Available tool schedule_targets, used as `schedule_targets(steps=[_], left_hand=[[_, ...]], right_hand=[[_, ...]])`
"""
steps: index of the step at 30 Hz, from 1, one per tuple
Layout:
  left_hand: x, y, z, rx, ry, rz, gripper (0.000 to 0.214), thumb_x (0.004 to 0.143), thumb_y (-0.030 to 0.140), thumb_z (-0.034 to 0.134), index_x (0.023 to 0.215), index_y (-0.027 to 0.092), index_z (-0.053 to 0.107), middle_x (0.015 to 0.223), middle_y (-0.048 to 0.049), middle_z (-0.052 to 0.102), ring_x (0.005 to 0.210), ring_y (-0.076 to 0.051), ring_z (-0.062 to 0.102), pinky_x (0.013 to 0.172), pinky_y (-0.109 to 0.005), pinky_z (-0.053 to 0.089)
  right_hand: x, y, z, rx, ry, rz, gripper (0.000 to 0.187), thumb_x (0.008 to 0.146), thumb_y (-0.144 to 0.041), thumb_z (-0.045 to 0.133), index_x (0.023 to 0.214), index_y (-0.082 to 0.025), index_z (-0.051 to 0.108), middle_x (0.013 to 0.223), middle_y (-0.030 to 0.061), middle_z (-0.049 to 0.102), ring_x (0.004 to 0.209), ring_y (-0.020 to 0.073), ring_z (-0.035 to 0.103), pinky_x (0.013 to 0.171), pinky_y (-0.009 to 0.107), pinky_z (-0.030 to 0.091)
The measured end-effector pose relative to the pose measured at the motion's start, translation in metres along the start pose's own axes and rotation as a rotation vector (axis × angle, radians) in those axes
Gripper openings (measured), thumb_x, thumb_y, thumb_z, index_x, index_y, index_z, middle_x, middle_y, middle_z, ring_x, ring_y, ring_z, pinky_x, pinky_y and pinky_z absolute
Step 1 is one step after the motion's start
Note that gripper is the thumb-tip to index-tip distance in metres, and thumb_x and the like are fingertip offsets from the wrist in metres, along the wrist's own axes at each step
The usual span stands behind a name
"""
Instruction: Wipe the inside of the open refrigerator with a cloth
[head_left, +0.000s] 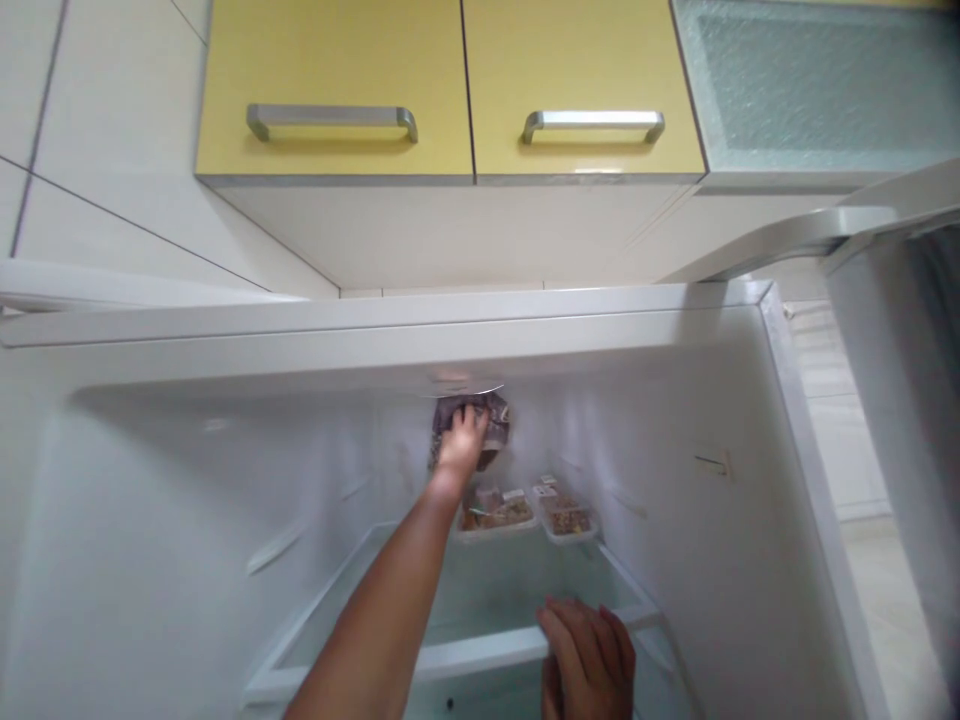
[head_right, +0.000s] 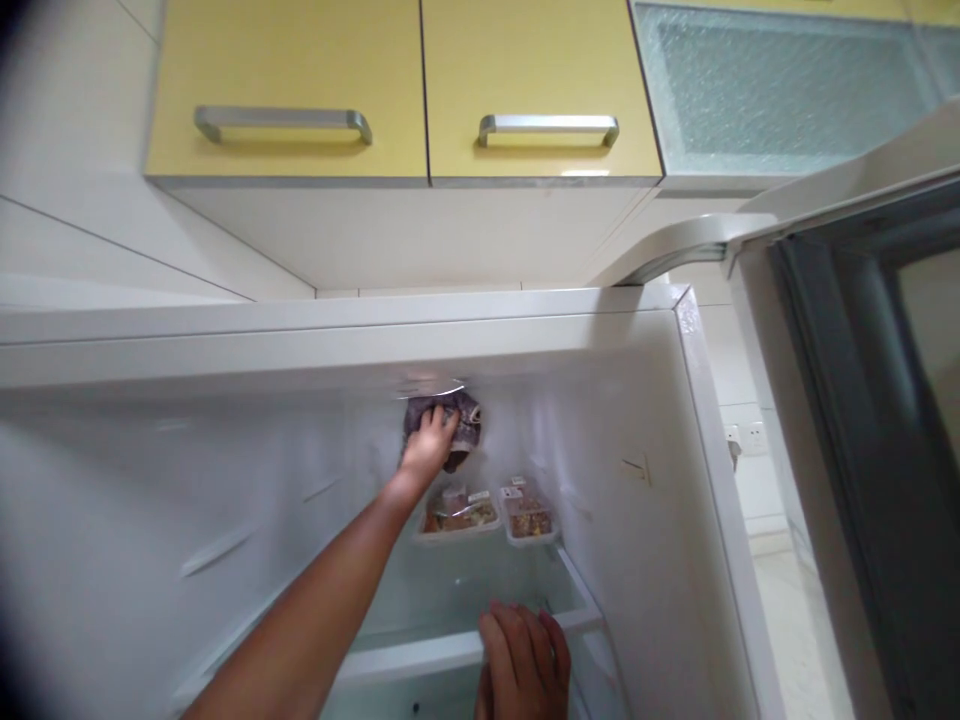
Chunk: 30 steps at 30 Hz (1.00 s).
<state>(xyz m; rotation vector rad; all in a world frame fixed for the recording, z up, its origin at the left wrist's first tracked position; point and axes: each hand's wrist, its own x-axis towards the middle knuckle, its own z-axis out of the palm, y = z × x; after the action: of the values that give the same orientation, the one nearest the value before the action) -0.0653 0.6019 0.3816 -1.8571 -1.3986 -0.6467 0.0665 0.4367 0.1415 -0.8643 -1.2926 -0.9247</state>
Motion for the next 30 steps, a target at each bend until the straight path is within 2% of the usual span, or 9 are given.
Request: schedule_targets(steps=[3, 6, 8, 10, 13, 16, 23, 26, 30], left_hand=[[0.015, 0.047, 0.005, -0.04, -0.036, 0.078, 0.056, 0.095, 0.016, 0.036, 0.148, 0.031, 0.043, 0.152, -0.0164, 0.041, 0.135, -0.034, 0.04, 0.091, -0.05, 0.056], [0.022, 0.084, 0.007, -0.084, -0.056, 0.197, 0.05, 0.096, 0.02, 0.038, 0.141, 0.034, 0.052, 0.152, -0.0116, 0.043, 0.132, -0.03, 0.043, 0.092, -0.045, 0.055], [0.022, 0.095, 0.008, -0.098, -0.067, 0.233, 0.046, 0.095, 0.022, 0.039, 0.137, 0.033, 0.056, 0.15, -0.0118, 0.045, 0.13, -0.03, 0.044, 0.088, -0.042, 0.056], [0.021, 0.093, 0.01, -0.099, -0.066, 0.228, 0.048, 0.094, 0.021, 0.04, 0.139, 0.032, 0.055, 0.149, -0.013, 0.045, 0.13, -0.031, 0.043, 0.087, -0.042, 0.056], [0.013, 0.07, 0.013, -0.077, -0.05, 0.161, 0.057, 0.093, 0.017, 0.038, 0.148, 0.033, 0.043, 0.153, -0.0126, 0.042, 0.134, -0.031, 0.04, 0.087, -0.041, 0.056], [-0.001, 0.029, 0.013, -0.029, -0.027, 0.022, 0.065, 0.091, 0.012, 0.037, 0.154, 0.03, 0.034, 0.156, -0.0156, 0.037, 0.138, -0.032, 0.037, 0.086, -0.04, 0.057], [-0.053, -0.07, 0.009, 0.089, 0.022, -0.316, 0.057, 0.092, 0.017, 0.036, 0.149, 0.013, 0.039, 0.143, -0.0284, 0.046, 0.122, -0.039, 0.05, 0.082, -0.042, 0.056], [-0.065, -0.085, 0.011, 0.101, 0.001, -0.336, 0.054, 0.091, 0.017, 0.039, 0.145, 0.01, 0.044, 0.141, -0.0291, 0.048, 0.119, -0.039, 0.052, 0.084, -0.042, 0.055], [-0.066, -0.083, 0.011, 0.09, -0.063, -0.318, 0.052, 0.09, 0.019, 0.043, 0.141, 0.007, 0.046, 0.137, -0.0308, 0.051, 0.118, -0.039, 0.054, 0.086, -0.044, 0.053]], right_hand=[[-0.002, 0.001, 0.0, 0.015, -0.017, 0.002, 0.035, 0.081, -0.01, 0.049, 0.109, -0.023, 0.066, 0.104, 0.0056, 0.074, 0.1, 0.0228, 0.065, 0.1, 0.045, 0.04], [-0.004, 0.001, -0.001, 0.018, -0.037, 0.012, 0.039, 0.078, -0.01, 0.049, 0.11, -0.024, 0.065, 0.106, 0.0056, 0.073, 0.101, 0.0236, 0.064, 0.1, 0.046, 0.04], [-0.004, 0.002, -0.002, 0.012, -0.049, 0.013, 0.041, 0.076, -0.01, 0.049, 0.111, -0.023, 0.065, 0.107, 0.0055, 0.073, 0.102, 0.0236, 0.064, 0.1, 0.046, 0.04], [-0.003, 0.003, -0.004, 0.008, -0.063, 0.005, 0.042, 0.075, -0.01, 0.05, 0.112, -0.023, 0.065, 0.107, 0.0057, 0.073, 0.102, 0.0235, 0.064, 0.1, 0.045, 0.041], [-0.001, 0.005, -0.007, -0.001, -0.073, -0.046, 0.043, 0.075, -0.011, 0.051, 0.114, -0.024, 0.064, 0.107, 0.0055, 0.073, 0.102, 0.0232, 0.063, 0.099, 0.044, 0.041], [0.0, 0.006, -0.007, -0.002, -0.069, -0.063, 0.042, 0.076, -0.012, 0.051, 0.114, -0.024, 0.064, 0.106, 0.0049, 0.073, 0.101, 0.0225, 0.063, 0.099, 0.043, 0.041], [-0.001, -0.002, -0.004, 0.031, -0.056, 0.028, 0.04, 0.08, -0.008, 0.048, 0.113, -0.024, 0.064, 0.107, 0.0048, 0.073, 0.103, 0.0221, 0.063, 0.102, 0.045, 0.038], [-0.002, -0.003, -0.004, 0.029, -0.055, 0.021, 0.039, 0.08, -0.009, 0.048, 0.113, -0.024, 0.065, 0.106, 0.0049, 0.073, 0.102, 0.0223, 0.063, 0.102, 0.045, 0.038], [0.0, -0.002, -0.004, 0.026, -0.043, 0.017, 0.037, 0.081, -0.009, 0.048, 0.111, -0.023, 0.065, 0.106, 0.0049, 0.072, 0.103, 0.0223, 0.063, 0.102, 0.045, 0.038]])
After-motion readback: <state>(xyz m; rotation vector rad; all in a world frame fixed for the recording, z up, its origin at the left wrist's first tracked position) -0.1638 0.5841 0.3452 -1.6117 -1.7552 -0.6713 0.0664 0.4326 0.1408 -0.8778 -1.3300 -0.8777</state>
